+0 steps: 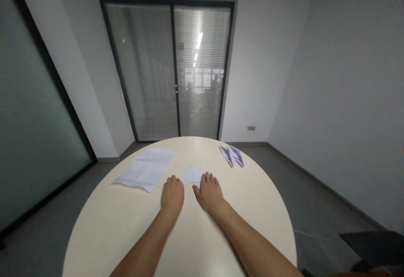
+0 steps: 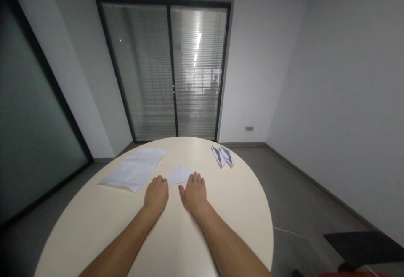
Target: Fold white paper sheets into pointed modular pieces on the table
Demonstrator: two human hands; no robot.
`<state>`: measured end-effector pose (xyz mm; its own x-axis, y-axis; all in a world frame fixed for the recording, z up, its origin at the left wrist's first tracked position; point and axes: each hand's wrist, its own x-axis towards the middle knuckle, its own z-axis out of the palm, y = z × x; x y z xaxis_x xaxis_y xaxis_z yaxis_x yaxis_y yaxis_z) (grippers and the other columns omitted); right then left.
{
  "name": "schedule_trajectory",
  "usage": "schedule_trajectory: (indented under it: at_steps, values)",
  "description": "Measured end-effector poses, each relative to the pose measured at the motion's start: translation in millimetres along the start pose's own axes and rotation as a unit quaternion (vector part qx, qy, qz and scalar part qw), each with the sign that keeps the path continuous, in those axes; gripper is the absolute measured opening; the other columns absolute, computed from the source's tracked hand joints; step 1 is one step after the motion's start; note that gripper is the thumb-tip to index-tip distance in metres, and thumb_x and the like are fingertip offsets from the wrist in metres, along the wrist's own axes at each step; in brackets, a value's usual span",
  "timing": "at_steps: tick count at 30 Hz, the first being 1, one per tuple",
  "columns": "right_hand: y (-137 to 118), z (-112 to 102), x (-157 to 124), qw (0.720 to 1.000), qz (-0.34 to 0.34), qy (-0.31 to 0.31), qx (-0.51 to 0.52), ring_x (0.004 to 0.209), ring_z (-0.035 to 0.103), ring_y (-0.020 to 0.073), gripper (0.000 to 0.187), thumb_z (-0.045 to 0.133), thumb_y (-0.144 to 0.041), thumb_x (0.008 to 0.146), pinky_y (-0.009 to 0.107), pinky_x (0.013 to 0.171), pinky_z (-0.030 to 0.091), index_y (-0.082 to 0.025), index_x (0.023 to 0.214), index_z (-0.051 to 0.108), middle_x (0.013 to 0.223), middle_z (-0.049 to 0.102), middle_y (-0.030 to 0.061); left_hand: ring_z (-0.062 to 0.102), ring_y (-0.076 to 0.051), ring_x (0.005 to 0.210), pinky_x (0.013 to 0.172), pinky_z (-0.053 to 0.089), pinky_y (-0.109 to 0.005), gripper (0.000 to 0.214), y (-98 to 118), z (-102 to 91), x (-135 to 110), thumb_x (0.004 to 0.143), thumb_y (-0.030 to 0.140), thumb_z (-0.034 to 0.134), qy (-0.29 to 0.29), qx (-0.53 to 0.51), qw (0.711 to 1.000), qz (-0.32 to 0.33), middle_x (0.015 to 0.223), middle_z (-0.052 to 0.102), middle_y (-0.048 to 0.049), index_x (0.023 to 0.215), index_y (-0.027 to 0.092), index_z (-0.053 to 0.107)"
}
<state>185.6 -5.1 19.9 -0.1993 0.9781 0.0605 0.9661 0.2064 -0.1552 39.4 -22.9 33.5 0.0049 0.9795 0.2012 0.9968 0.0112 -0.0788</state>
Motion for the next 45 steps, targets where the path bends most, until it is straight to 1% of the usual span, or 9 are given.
schedule_trajectory:
  at_steps: [5,11,16,20,23,31,35,41,45]
  values:
    - [6.9,4.5,3.2,0.997,-0.052,-0.012,0.049,0.152,0.02,0.037,0.074,0.032,-0.051,0.101,0.051,0.121,0.016,0.0,0.155,0.031,0.161,0.024,0.0254,0.059,-0.031,0.116,0.099,0.049,-0.04,0.038,13.0,6.3,-2.5,0.094,0.01,0.038,0.002,-0.041,0.999,0.032,0.122,0.066,-0.0219,0.116,0.004,0.069]
    - [9.8,-1.5,1.9,0.996,-0.063,-0.026,0.055,0.152,0.016,0.0389,0.067,0.034,-0.05,0.102,0.054,0.12,0.014,-0.013,0.157,0.032,0.164,0.024,0.0191,0.041,-0.03,0.144,0.118,0.035,-0.042,0.05,13.0,28.2,0.0,0.097,0.018,0.037,-0.006,-0.112,0.988,0.104,0.152,0.046,-0.023,0.143,0.003,0.05]
    - [10.6,-3.9,2.9,0.997,-0.037,-0.038,0.052,0.153,0.015,0.0374,0.072,0.035,-0.051,0.101,0.05,0.121,0.016,-0.011,0.16,0.024,0.165,0.018,0.0203,0.038,-0.03,0.146,0.119,0.034,-0.044,0.051,8.9,39.5,3.3,0.099,0.026,0.034,0.003,-0.124,0.987,0.105,0.154,0.045,-0.0203,0.143,0.006,0.05]
    - [12.2,-0.4,6.9,0.998,0.015,-0.032,0.047,0.153,0.016,0.0365,0.084,0.035,-0.055,0.1,0.046,0.121,0.018,0.002,0.158,0.016,0.163,0.018,0.0261,0.036,-0.03,0.147,0.121,0.03,-0.046,0.051,10.1,38.7,2.4,0.099,0.026,0.034,0.016,-0.119,0.986,0.118,0.151,0.049,-0.02,0.142,0.005,0.052]
    - [15.5,2.8,8.9,0.999,0.016,-0.019,0.045,0.152,0.018,0.036,0.083,0.035,-0.055,0.099,0.047,0.121,0.018,0.004,0.156,0.022,0.162,0.022,0.026,0.036,-0.03,0.147,0.124,0.024,-0.049,0.049,11.1,35.8,1.2,0.099,0.024,0.034,0.028,-0.12,0.983,0.134,0.147,0.054,-0.0172,0.139,0.006,0.054]
    - [26.4,5.4,12.3,0.992,-0.099,-0.017,0.081,0.152,0.023,0.0317,0.068,0.039,-0.046,0.099,0.049,0.122,0.017,-0.006,0.154,0.035,0.162,0.029,0.0202,0.041,-0.029,0.144,0.121,0.031,-0.044,0.05,8.8,32.3,0.7,0.099,0.028,0.038,0.024,-0.11,0.987,0.113,0.15,0.051,-0.0192,0.142,0.007,0.052]
    - [24.5,2.7,11.2,0.992,-0.092,-0.011,0.081,0.151,0.026,0.0334,0.067,0.041,-0.046,0.099,0.049,0.121,0.02,-0.009,0.154,0.037,0.161,0.031,0.0203,0.041,-0.03,0.144,0.12,0.032,-0.043,0.05,7.9,29.3,0.5,0.099,0.029,0.038,0.014,-0.108,0.987,0.115,0.15,0.05,-0.0198,0.142,0.006,0.052]
    - [21.9,-5.7,7.1,0.993,-0.092,-0.025,0.07,0.151,0.025,0.0354,0.057,0.039,-0.044,0.101,0.051,0.119,0.021,-0.023,0.154,0.041,0.163,0.028,0.0166,0.043,-0.026,0.143,0.123,0.028,-0.044,0.046,6.2,27.0,1.6,0.1,0.023,0.037,0.015,-0.127,0.982,0.14,0.147,0.056,-0.0134,0.141,0.015,0.056]
    - [21.9,-2.9,8.2,0.995,-0.073,-0.034,0.06,0.152,0.02,0.0347,0.06,0.034,-0.045,0.102,0.051,0.12,0.017,-0.02,0.157,0.034,0.164,0.024,0.0184,0.048,-0.025,0.14,0.119,0.034,-0.04,0.044,2.3,26.7,3.4,0.101,0.025,0.039,0.009,-0.119,0.986,0.119,0.149,0.054,-0.0131,0.14,0.02,0.057]
